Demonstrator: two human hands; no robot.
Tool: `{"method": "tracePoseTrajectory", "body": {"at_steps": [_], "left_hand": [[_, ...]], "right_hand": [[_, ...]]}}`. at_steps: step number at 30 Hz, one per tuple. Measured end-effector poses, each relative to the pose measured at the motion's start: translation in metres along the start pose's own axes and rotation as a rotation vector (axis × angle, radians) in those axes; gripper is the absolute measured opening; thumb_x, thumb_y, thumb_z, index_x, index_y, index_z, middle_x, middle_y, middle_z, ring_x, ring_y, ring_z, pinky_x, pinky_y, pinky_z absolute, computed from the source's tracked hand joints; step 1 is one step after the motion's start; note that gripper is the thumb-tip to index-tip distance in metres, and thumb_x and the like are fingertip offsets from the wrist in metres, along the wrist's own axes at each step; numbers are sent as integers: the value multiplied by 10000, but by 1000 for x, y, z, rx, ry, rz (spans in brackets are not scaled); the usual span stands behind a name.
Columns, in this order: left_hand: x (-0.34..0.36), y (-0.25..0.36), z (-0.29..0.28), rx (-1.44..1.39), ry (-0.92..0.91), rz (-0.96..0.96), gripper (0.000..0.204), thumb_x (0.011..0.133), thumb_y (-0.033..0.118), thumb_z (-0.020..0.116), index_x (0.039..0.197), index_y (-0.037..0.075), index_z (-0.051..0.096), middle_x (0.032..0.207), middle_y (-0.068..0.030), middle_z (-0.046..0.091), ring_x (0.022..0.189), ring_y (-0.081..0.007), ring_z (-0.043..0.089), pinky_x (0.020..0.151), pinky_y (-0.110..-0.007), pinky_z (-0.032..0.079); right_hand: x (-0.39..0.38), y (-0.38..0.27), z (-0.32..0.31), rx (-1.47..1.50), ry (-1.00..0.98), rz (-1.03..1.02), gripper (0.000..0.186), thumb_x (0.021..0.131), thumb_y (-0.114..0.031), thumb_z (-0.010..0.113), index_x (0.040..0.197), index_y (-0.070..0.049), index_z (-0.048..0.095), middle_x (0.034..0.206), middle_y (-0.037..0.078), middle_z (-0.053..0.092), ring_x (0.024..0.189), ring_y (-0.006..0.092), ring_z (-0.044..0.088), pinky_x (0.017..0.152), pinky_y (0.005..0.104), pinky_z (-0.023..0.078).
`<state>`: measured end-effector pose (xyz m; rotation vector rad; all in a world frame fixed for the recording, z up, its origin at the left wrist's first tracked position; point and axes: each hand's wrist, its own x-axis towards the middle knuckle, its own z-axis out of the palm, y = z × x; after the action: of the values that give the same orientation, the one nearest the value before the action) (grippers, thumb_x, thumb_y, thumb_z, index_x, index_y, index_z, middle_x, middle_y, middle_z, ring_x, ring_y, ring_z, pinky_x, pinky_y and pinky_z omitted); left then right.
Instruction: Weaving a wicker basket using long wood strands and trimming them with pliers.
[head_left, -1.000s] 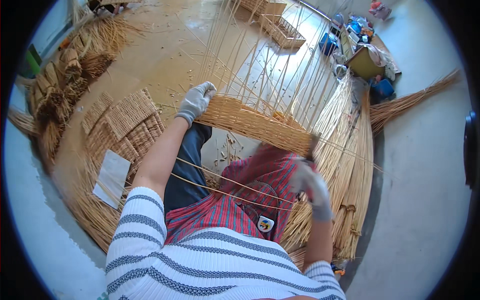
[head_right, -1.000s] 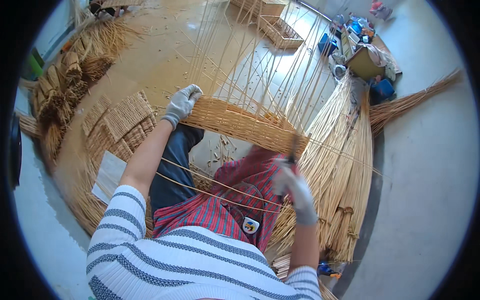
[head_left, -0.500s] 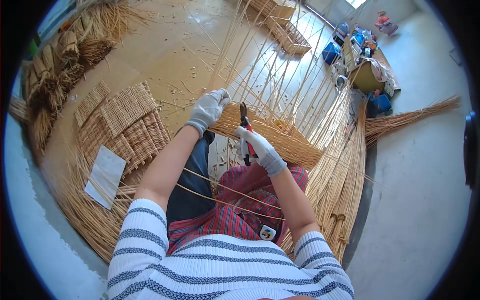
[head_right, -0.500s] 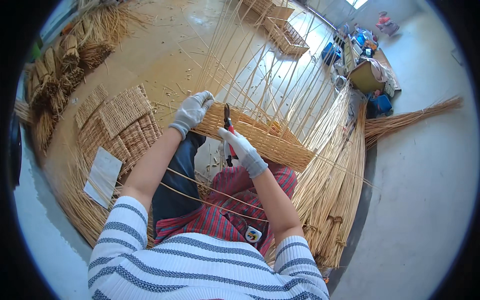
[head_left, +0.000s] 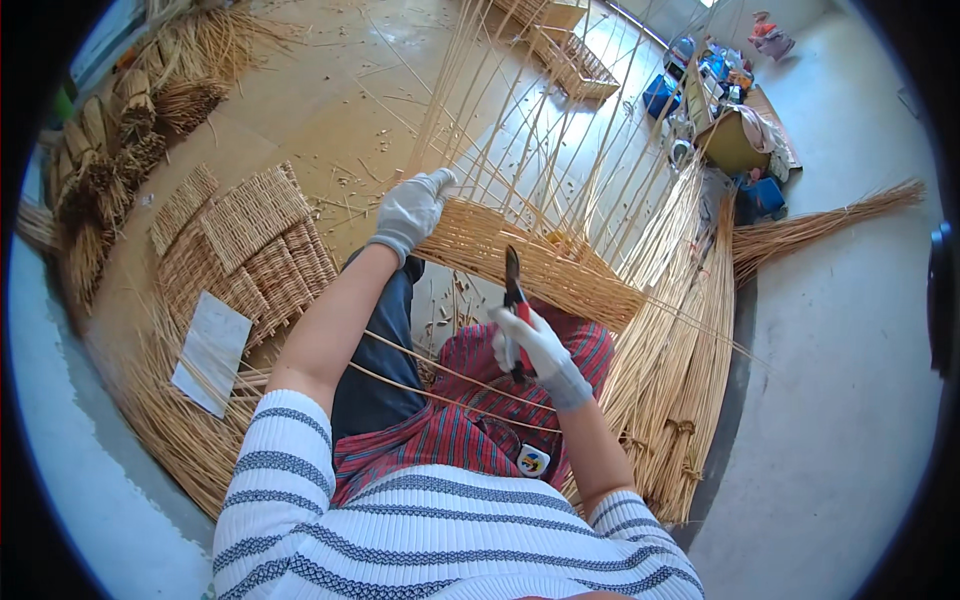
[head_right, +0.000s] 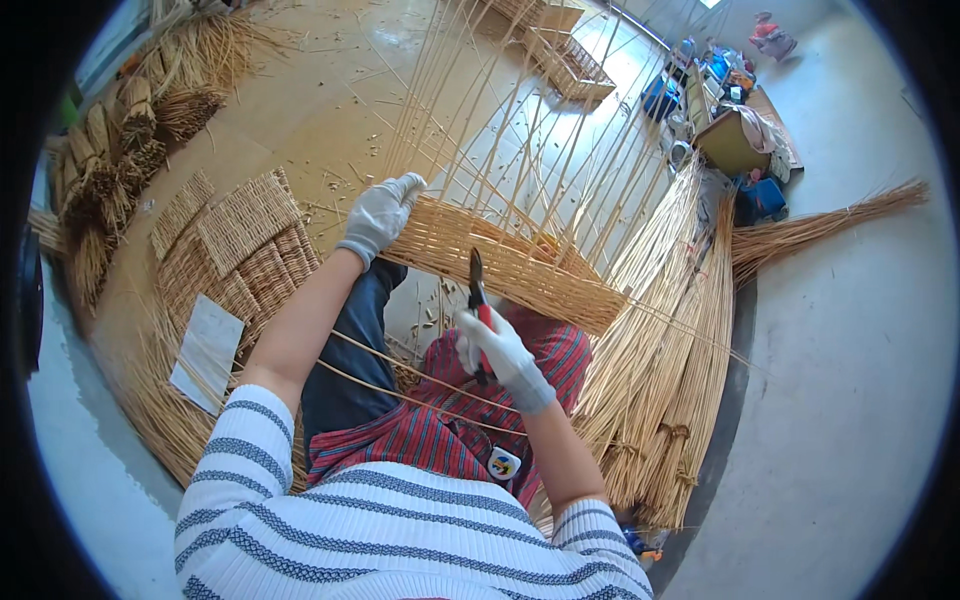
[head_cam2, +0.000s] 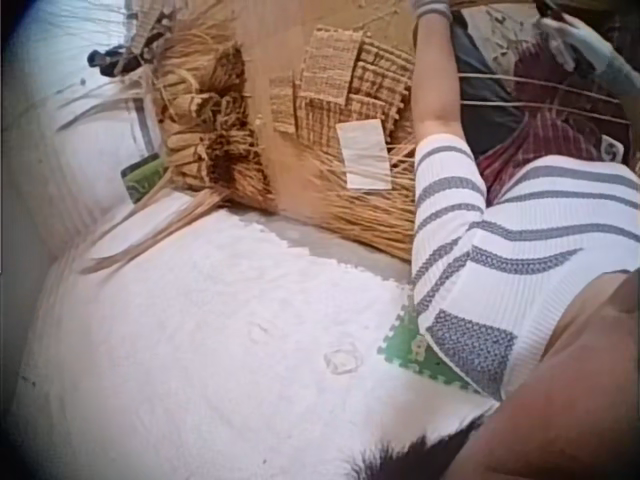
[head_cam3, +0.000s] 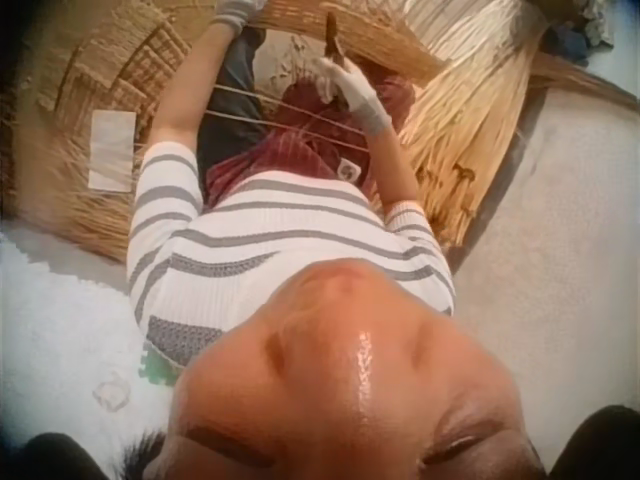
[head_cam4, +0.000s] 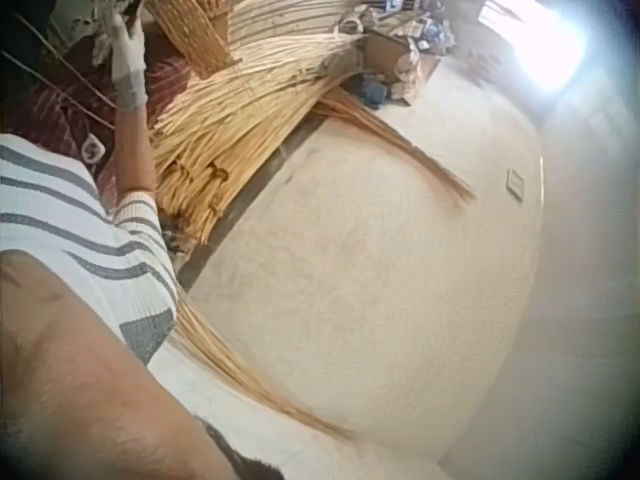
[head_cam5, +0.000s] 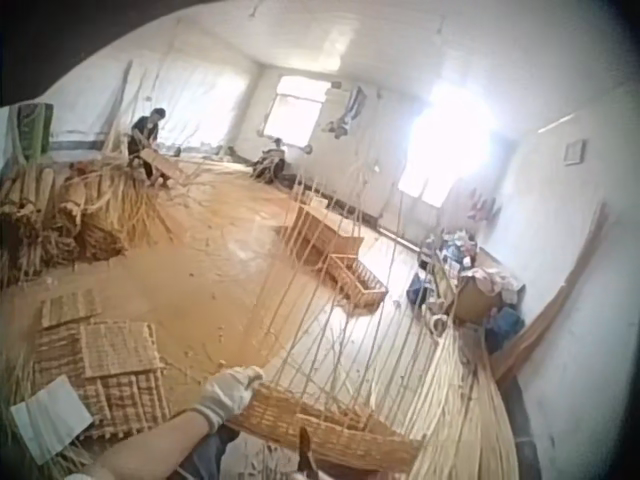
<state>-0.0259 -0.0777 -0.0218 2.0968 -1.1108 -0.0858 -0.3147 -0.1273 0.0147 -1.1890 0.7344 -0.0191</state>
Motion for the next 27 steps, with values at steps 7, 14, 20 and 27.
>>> {"method": "tracePoseTrajectory", "body": {"at_steps": [7,14,20,27], "left_hand": [[10,-6,-12,-10,-203,-68,215,970,208,588,1168,163,662,929,-159,719,843,-342,695,775,-428,527],[2,1,-29,365,-439,24,363,1012,329,482,1358,253,563,1361,-193,563,1139,-387,624,950,-464,507],[-1,38,-36,721,-482,-5,651,860,571,658,1445,381,446,1357,-163,558,1177,-384,614,938,-506,519],[-29,68,-23,775,-393,138,758,912,545,606,1536,215,329,1395,-222,491,1094,-410,635,922,-510,510]], "right_hand": [[-100,22,-46,112,222,-38,362,1019,-278,532,1280,-28,518,741,59,608,576,164,587,555,319,509],[-147,41,-60,189,361,-166,408,1031,-304,506,1306,-3,511,741,64,631,588,167,607,552,307,512],[-156,44,-65,135,384,-307,502,1035,-385,491,1333,19,489,692,76,616,537,136,569,536,272,461],[-200,96,-119,430,1159,-762,452,1027,-329,549,1321,10,498,793,57,641,668,154,606,653,300,510]]}}
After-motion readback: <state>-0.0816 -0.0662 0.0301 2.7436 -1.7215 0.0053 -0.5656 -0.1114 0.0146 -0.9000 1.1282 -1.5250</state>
